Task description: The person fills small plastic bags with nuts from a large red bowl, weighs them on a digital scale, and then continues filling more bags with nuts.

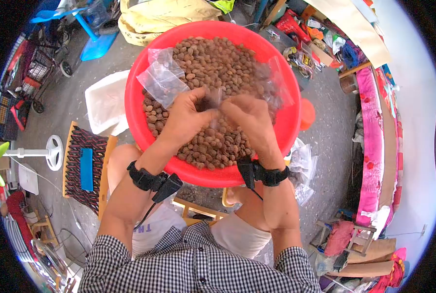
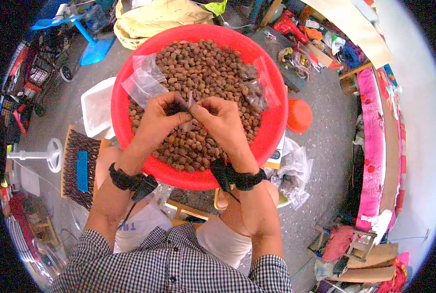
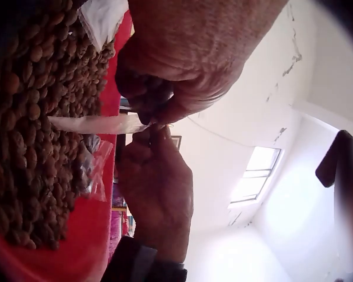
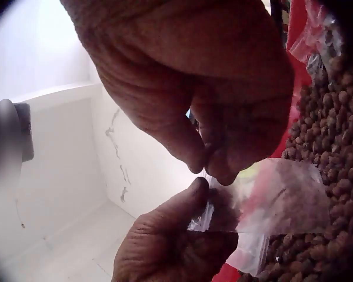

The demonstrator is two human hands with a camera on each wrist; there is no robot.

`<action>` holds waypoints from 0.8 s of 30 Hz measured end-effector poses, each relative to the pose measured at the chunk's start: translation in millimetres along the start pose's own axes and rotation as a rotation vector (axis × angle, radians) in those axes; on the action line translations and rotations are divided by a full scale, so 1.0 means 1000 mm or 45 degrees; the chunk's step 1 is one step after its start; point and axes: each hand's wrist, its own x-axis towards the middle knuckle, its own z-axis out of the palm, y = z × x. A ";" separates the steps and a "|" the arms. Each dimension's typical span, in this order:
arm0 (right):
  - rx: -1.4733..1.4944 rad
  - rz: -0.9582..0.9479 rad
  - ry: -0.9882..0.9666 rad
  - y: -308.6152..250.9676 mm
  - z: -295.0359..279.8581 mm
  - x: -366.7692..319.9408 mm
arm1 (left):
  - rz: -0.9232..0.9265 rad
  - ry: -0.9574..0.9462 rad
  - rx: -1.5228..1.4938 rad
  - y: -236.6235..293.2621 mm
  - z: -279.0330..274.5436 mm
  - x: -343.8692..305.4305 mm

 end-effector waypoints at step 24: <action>0.070 0.102 -0.001 0.005 -0.002 0.002 | 0.401 0.361 0.468 -0.007 -0.009 0.012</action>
